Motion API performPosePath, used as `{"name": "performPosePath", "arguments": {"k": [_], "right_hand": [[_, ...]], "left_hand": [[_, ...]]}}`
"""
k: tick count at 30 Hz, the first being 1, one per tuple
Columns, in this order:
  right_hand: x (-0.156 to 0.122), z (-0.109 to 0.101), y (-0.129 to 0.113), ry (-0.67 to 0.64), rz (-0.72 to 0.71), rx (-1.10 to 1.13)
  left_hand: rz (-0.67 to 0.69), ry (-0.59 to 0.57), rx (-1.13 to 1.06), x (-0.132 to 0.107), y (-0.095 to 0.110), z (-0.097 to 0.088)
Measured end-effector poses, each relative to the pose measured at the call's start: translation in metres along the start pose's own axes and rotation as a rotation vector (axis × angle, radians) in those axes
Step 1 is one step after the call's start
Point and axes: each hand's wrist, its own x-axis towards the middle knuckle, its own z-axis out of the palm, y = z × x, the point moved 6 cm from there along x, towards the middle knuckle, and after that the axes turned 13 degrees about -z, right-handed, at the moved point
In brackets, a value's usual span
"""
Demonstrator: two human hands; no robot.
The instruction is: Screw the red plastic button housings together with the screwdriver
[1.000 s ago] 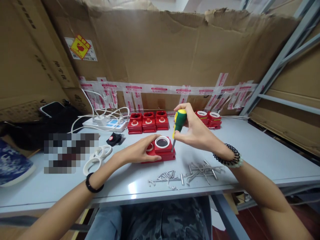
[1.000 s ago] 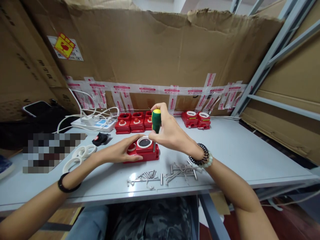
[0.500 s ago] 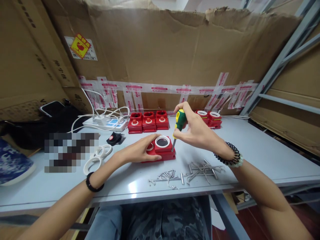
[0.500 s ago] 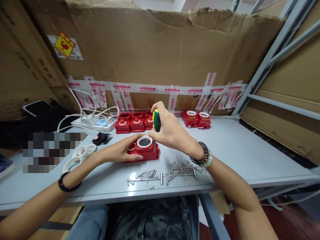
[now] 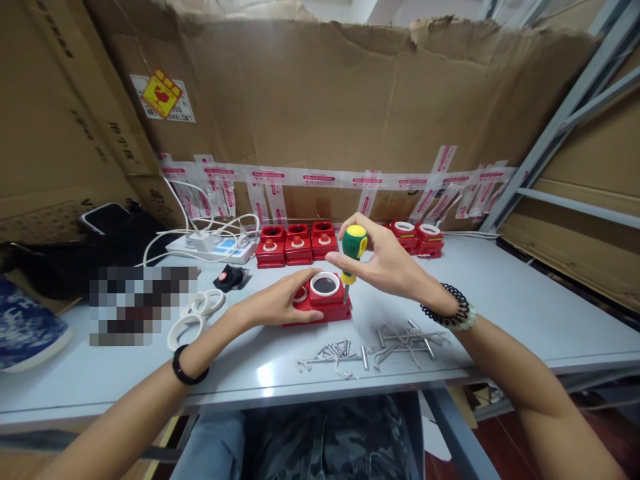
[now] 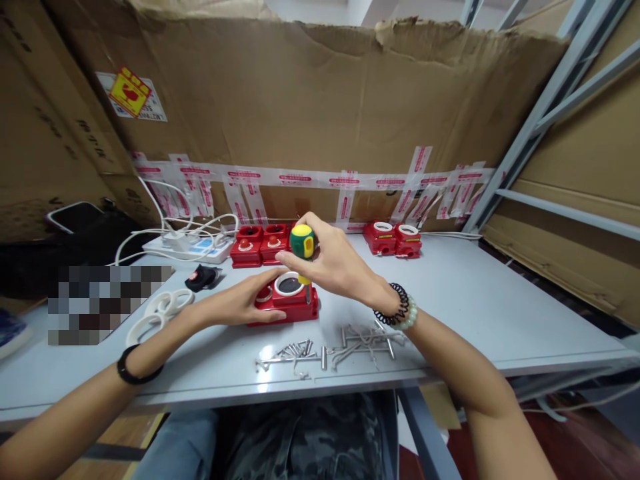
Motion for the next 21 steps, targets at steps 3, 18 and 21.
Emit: {"name": "performPosePath", "arguments": {"k": [3,18,21], "right_hand": [[0.001,-0.003,0.002,0.010,0.009,-0.087],[-0.001,-0.019,0.001,0.009,0.041,-0.236],[-0.001,-0.018,0.002,0.022,0.039,-0.258]], "left_hand": [[-0.009,-0.004,-0.006,0.000,-0.001,0.000],[-0.029,0.002,0.004,0.001,-0.002,0.000],[-0.032,0.001,-0.006,0.001,-0.002,0.000]]}}
